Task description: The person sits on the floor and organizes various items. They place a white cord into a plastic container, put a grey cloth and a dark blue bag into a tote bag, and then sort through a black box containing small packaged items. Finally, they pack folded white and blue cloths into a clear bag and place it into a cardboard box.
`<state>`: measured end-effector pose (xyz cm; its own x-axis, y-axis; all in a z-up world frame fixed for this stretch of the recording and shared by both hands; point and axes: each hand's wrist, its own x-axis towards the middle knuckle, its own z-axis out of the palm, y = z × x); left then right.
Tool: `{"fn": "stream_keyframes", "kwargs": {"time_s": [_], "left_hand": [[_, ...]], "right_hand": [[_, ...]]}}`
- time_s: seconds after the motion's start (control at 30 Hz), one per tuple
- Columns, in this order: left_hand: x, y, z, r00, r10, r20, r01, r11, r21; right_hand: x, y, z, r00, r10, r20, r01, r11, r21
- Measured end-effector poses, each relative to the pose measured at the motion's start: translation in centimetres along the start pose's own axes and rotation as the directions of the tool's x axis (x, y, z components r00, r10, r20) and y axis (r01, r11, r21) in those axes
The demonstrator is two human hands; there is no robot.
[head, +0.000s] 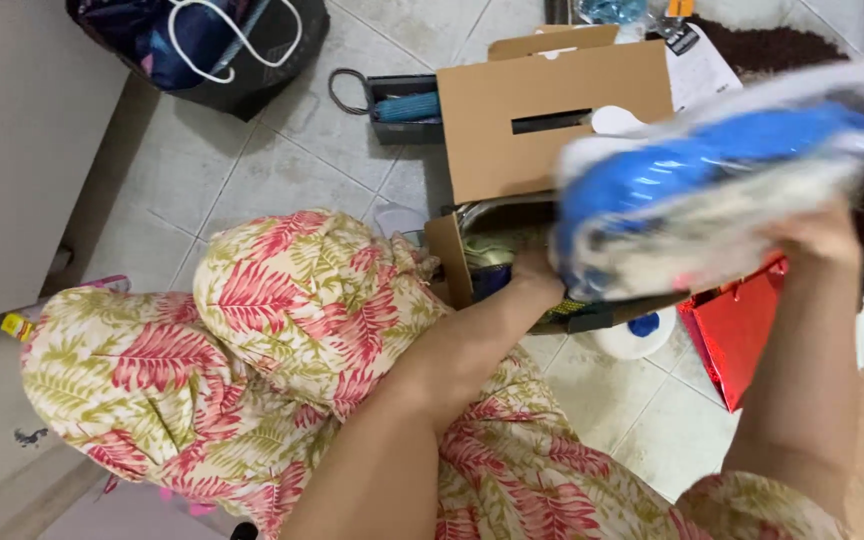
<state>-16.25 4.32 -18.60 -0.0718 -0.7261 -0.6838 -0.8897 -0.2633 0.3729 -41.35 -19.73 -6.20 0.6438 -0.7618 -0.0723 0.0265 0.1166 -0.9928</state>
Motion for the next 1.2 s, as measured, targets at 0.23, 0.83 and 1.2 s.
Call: {"fn": "stream_keyframes", "kwargs": {"time_s": [0.23,0.83,1.2], "left_hand": [[-2.6,-0.8,-2.4,0.998,0.034,-0.044,-0.034,0.999,0.006],[-7.5,0.9,-2.2,0.992,-0.066,-0.110,0.049,0.987,-0.151],[-6.1,2.5,1.4,0.985,0.169,0.019,-0.167,0.983,-0.081]], "right_hand": [[4.4,-3.1,4.3,0.983,0.174,-0.054,-0.176,0.984,-0.036],[-0.3,-12.5,16.6,0.880,0.127,0.458,0.473,-0.153,-0.868],[-1.8,-8.5,18.6,0.828,0.268,0.493,0.534,-0.103,-0.839]]}}
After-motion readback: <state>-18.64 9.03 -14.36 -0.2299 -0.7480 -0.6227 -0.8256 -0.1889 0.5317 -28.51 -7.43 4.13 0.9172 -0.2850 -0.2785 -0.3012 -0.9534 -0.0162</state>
